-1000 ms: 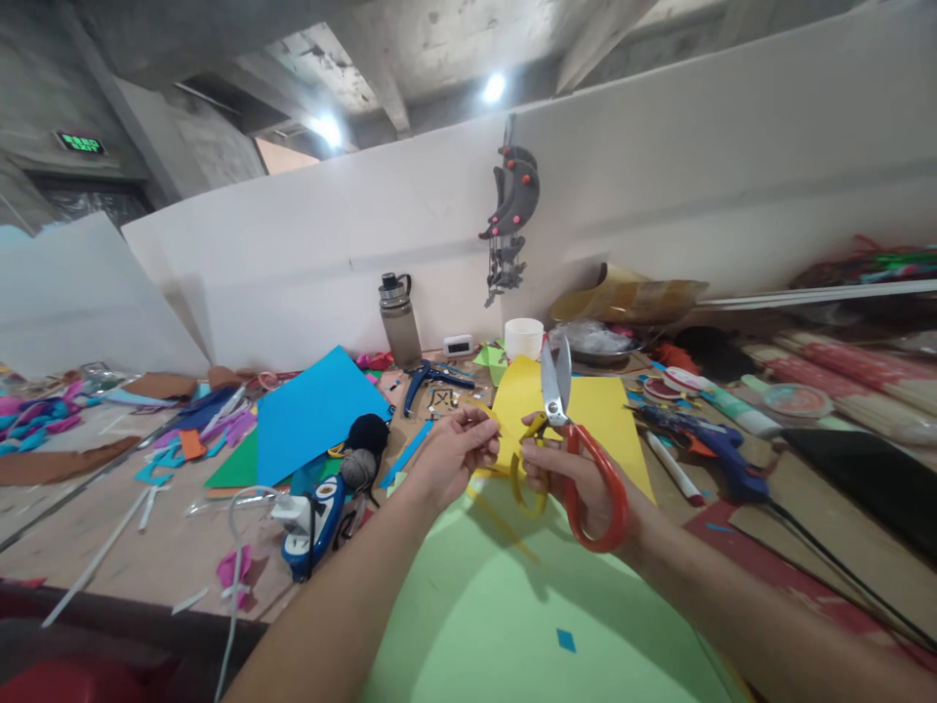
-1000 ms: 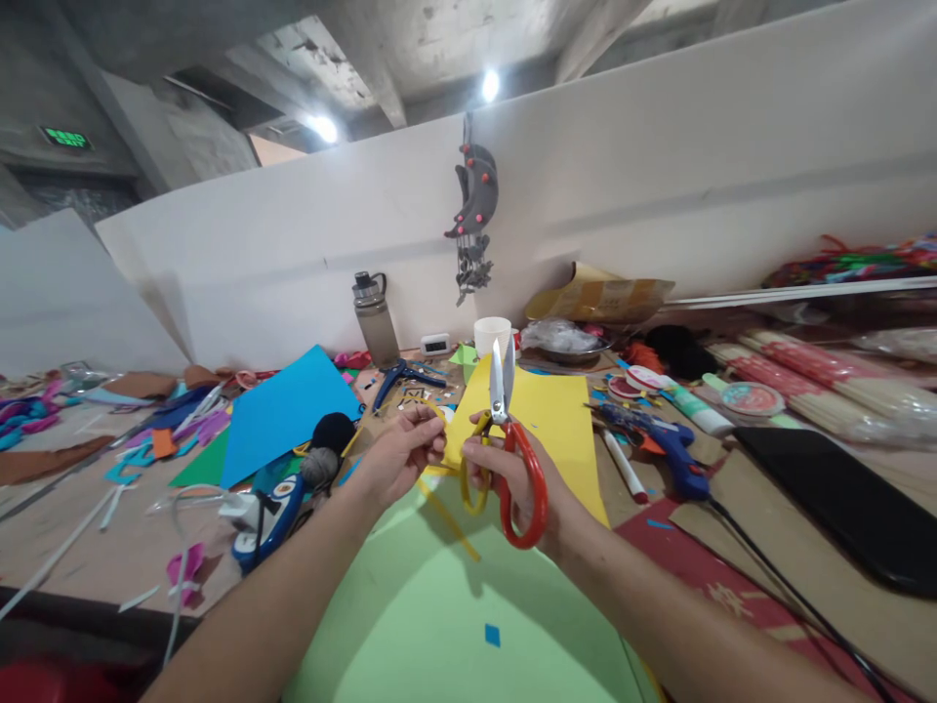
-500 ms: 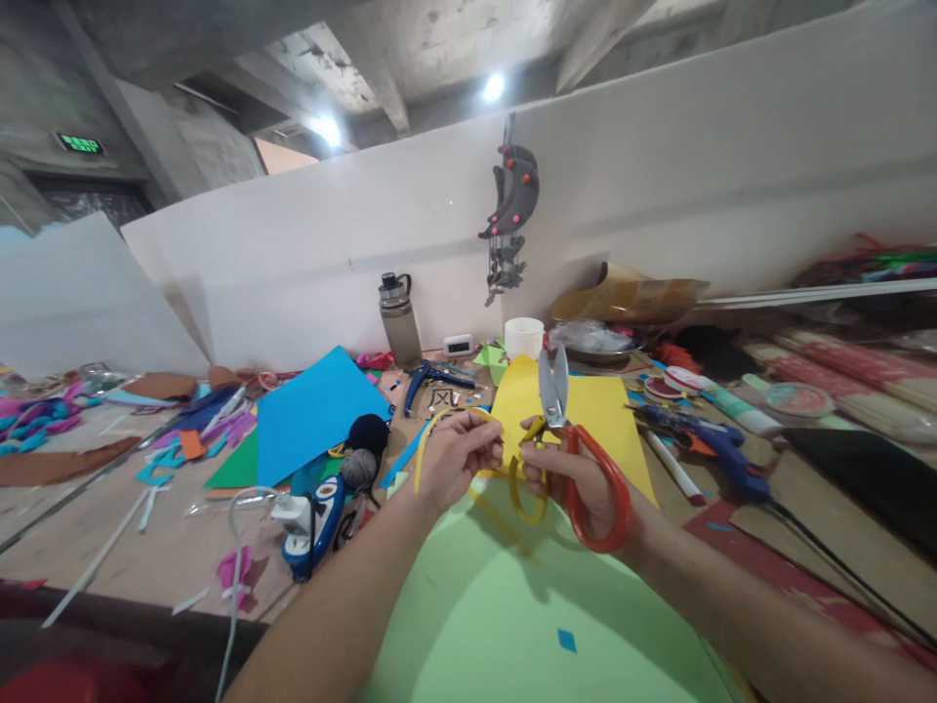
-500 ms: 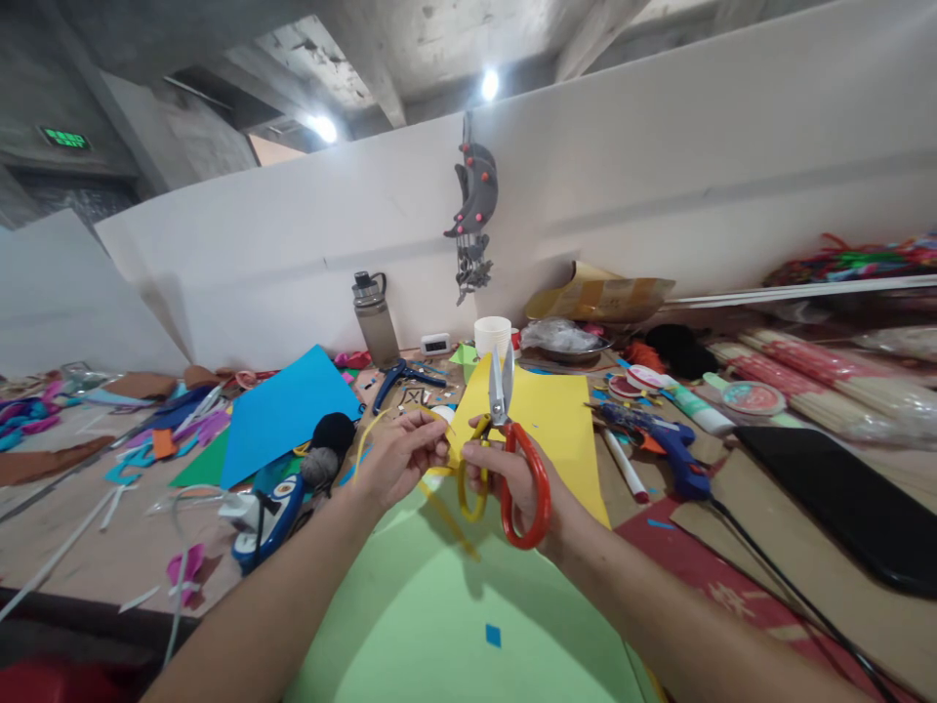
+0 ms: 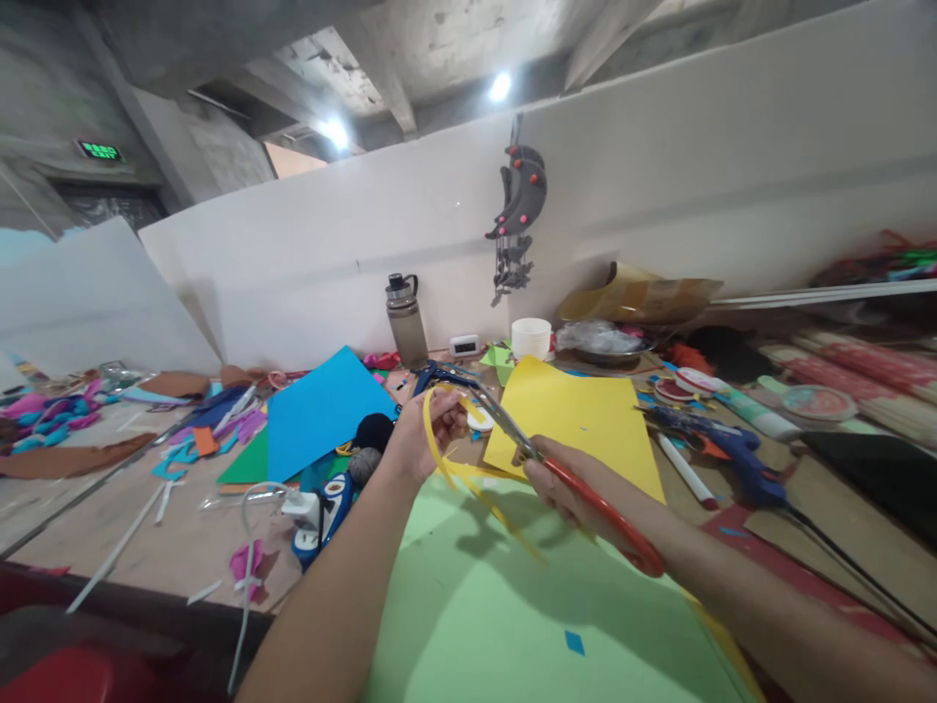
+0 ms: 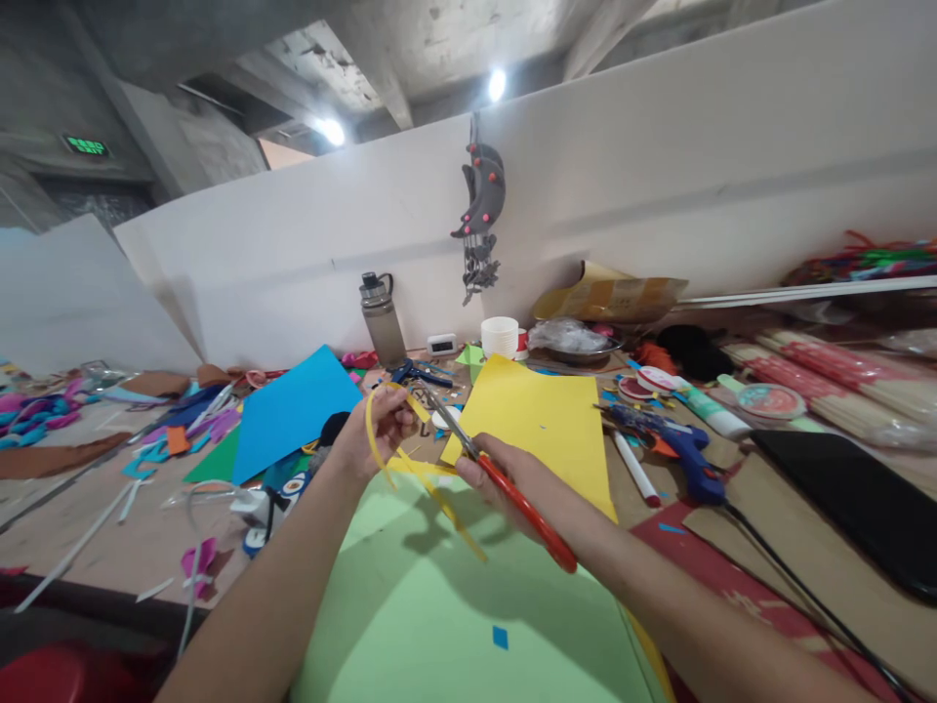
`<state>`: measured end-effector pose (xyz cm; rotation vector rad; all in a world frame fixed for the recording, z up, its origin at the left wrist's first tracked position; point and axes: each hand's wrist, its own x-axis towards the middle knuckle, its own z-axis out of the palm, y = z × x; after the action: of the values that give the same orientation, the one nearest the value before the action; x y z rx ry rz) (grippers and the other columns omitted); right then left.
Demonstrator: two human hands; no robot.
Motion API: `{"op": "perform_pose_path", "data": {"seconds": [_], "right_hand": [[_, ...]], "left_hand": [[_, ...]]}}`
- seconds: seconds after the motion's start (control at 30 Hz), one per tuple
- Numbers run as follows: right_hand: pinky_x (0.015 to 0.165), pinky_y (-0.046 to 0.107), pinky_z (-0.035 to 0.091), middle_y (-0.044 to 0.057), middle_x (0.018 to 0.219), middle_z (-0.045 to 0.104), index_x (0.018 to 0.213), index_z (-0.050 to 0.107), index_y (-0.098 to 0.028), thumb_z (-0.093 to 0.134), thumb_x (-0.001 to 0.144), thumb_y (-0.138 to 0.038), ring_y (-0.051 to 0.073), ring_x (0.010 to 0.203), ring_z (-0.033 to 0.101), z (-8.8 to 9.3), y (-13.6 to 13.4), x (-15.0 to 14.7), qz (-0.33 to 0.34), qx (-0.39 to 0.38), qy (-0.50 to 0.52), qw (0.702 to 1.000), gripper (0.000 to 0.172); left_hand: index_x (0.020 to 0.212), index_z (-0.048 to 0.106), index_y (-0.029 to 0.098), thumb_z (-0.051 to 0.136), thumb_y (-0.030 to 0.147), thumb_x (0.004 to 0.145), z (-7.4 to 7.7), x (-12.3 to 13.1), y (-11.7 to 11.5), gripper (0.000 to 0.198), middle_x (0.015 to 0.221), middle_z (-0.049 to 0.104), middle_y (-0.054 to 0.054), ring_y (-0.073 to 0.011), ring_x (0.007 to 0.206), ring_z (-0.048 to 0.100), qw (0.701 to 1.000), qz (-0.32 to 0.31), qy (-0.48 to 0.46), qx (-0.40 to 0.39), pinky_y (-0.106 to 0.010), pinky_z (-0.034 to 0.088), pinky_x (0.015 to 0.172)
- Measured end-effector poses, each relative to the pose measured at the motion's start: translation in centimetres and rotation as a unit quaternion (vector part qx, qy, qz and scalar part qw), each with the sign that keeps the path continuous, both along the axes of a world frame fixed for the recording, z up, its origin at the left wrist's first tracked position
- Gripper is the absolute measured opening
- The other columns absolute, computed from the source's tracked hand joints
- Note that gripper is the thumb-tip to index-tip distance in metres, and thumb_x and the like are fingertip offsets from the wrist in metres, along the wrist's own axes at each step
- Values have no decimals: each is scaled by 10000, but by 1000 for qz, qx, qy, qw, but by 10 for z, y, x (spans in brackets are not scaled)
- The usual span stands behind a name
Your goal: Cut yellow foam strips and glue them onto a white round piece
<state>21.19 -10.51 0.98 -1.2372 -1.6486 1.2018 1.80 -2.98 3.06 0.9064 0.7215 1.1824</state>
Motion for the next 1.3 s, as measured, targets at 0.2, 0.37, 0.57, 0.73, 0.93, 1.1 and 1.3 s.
{"op": "perform_pose_path", "data": {"seconds": [0.2, 0.37, 0.57, 0.73, 0.93, 1.1, 1.3], "right_hand": [[439, 218, 294, -35, 565, 477, 686, 441, -215, 492, 843, -511, 87, 459, 392, -1, -2, 2, 30, 6, -41, 999, 339], [438, 210, 292, -35, 576, 468, 705, 438, -211, 457, 858, -561, 82, 468, 389, 1, -4, 4, 44, 12, -63, 997, 382], [450, 203, 295, -48, 573, 441, 738, 430, -205, 424, 862, -598, 78, 481, 381, 4, -4, 3, 60, 10, -103, 993, 412], [444, 199, 287, -51, 559, 434, 766, 457, -201, 408, 884, -540, 77, 470, 381, 4, -4, 1, 47, -6, -108, 993, 362], [427, 195, 274, -55, 542, 415, 777, 474, -197, 397, 884, -543, 72, 446, 362, 1, -5, 1, 38, -19, -93, 995, 370], [424, 195, 277, -52, 541, 413, 771, 479, -198, 403, 877, -566, 76, 450, 373, 0, -5, 1, 37, -25, -89, 995, 391], [428, 201, 283, -49, 540, 427, 744, 475, -199, 413, 876, -549, 76, 445, 369, 2, -6, 0, 28, -14, -93, 995, 379]], "left_hand": [[681, 555, 133, 804, 214, 610, 0, -2, 2, 271, 580, 570, 15, -56, 498, 539, 1000, 17, 2, 21, -148, 438, 487], [656, 550, 139, 812, 190, 581, -4, 1, 8, 278, 582, 566, 24, -51, 498, 528, 999, 42, -3, 14, -146, 413, 470], [664, 584, 121, 821, 231, 575, -7, 3, 7, 275, 602, 571, 22, -47, 520, 530, 998, 65, 22, 17, -155, 436, 516], [668, 589, 121, 824, 245, 574, -8, 4, 5, 282, 621, 583, 13, -53, 536, 536, 997, 64, 27, 29, -161, 435, 521], [681, 585, 126, 825, 237, 573, -9, 4, 7, 286, 624, 579, 13, -63, 552, 545, 997, 66, 21, 30, -163, 425, 510], [667, 592, 117, 822, 252, 578, -9, 3, 6, 281, 611, 576, 12, -62, 529, 542, 997, 59, 34, 42, -174, 435, 520], [652, 592, 116, 820, 250, 582, -9, 4, 5, 274, 591, 567, 17, -60, 531, 547, 997, 53, 35, 47, -169, 441, 534]]}}
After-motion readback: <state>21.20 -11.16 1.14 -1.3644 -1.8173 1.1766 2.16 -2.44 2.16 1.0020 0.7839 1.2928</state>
